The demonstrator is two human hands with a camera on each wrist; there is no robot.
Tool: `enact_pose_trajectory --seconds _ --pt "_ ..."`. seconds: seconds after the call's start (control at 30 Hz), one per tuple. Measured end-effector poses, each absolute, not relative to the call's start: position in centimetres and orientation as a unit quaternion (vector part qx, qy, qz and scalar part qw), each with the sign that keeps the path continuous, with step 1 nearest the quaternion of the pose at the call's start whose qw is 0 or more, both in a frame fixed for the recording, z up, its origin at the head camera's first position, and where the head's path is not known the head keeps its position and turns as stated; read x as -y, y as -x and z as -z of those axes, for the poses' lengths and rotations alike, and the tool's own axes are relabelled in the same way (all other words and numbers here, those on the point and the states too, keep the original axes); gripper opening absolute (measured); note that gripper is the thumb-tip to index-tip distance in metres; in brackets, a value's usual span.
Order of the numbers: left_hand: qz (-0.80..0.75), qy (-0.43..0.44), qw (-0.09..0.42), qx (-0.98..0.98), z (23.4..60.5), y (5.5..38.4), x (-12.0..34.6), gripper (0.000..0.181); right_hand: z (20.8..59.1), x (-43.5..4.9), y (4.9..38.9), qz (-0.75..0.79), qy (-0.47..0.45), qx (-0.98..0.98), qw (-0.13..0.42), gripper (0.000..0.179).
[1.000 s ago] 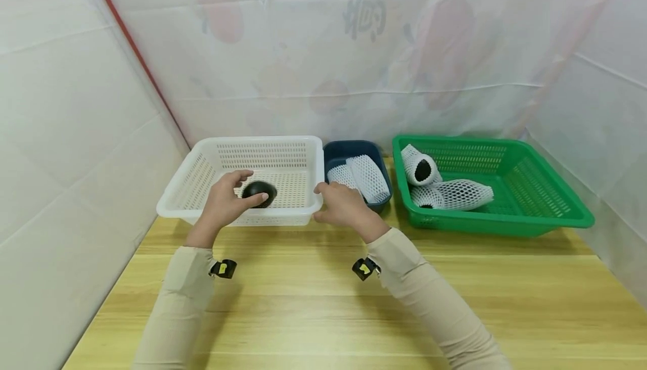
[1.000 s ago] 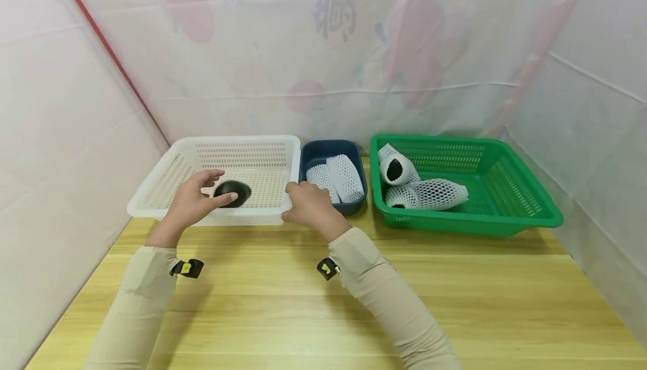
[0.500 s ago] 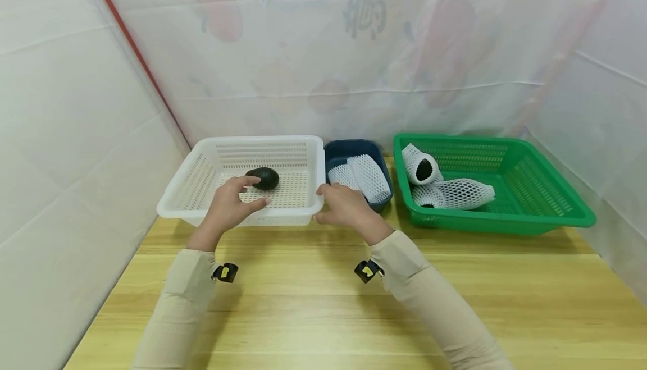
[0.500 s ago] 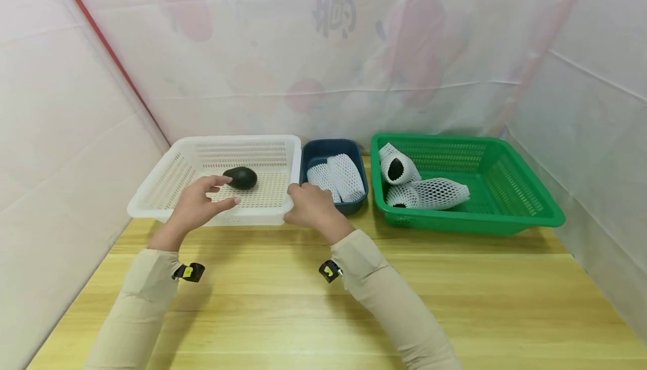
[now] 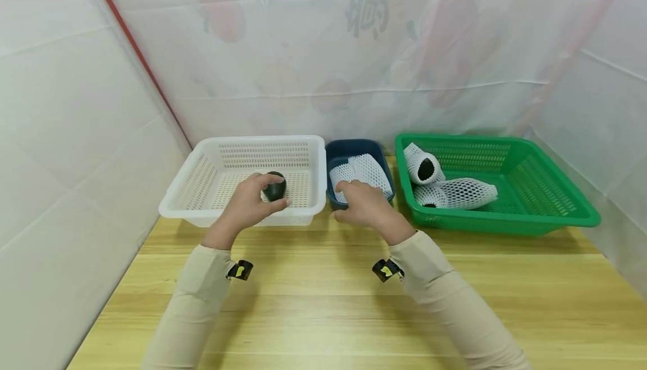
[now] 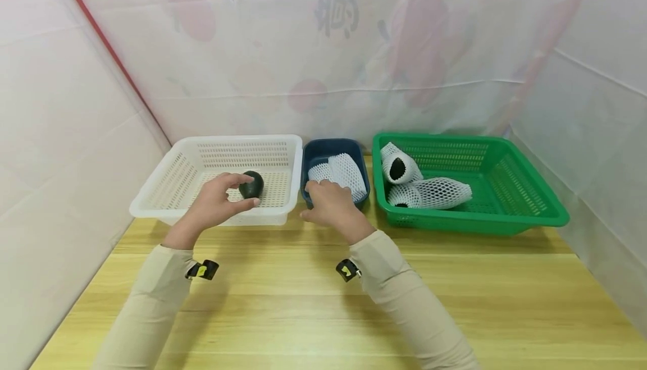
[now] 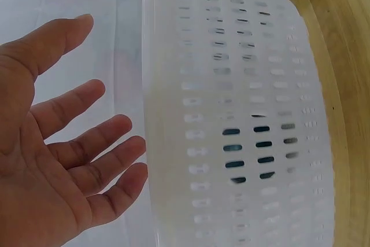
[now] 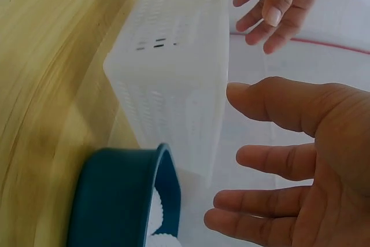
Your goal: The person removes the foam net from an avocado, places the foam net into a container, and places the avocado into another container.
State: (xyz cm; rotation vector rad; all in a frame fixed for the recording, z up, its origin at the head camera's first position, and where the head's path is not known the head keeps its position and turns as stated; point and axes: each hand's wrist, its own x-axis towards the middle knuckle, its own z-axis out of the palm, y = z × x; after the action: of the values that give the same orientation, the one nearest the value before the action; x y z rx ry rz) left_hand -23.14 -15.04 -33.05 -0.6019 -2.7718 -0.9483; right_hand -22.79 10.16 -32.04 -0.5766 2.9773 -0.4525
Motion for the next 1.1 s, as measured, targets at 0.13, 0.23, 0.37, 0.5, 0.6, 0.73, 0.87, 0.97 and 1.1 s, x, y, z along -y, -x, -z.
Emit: enact_pose_trajectory --seconds 0.13,0.23,0.37,0.5,0.6,0.73,0.87,0.97,1.1 --pt "0.316 0.206 0.061 0.924 33.2 23.2 14.3 0.051 31.8 -10.7 22.9 0.149 0.181 -0.971 0.042 0.058" --pt "0.315 0.218 0.060 0.922 33.3 23.2 13.8 0.050 31.7 -11.1 22.9 0.150 0.182 -0.971 0.041 0.057" --pt "0.303 0.234 0.068 0.921 33.3 23.1 13.0 0.050 31.5 -11.7 23.0 0.149 0.183 -0.971 0.039 0.056" --pt "0.292 0.247 0.068 0.921 33.3 23.1 12.3 0.050 31.3 -12.2 23.1 0.147 0.180 -0.972 0.037 0.056" --pt "0.290 0.255 0.062 0.920 33.3 22.9 11.8 0.051 31.2 -12.5 23.1 0.144 0.175 -0.973 0.037 0.057" --pt "0.290 0.259 0.057 0.920 33.3 22.8 10.9 0.051 31.0 -13.1 23.2 0.145 0.171 -0.974 0.038 0.058" --pt "0.281 0.263 0.055 0.922 33.3 22.8 10.1 0.051 30.9 -13.9 23.3 0.148 0.172 -0.973 0.037 0.058" --pt "0.274 0.265 0.053 0.923 33.4 22.7 9.6 0.051 30.8 -14.4 23.4 0.150 0.172 -0.973 0.036 0.058" --pt "0.274 0.273 0.055 0.921 33.5 22.5 9.0 0.050 30.6 -14.9 23.6 0.149 0.167 -0.974 0.029 0.058"
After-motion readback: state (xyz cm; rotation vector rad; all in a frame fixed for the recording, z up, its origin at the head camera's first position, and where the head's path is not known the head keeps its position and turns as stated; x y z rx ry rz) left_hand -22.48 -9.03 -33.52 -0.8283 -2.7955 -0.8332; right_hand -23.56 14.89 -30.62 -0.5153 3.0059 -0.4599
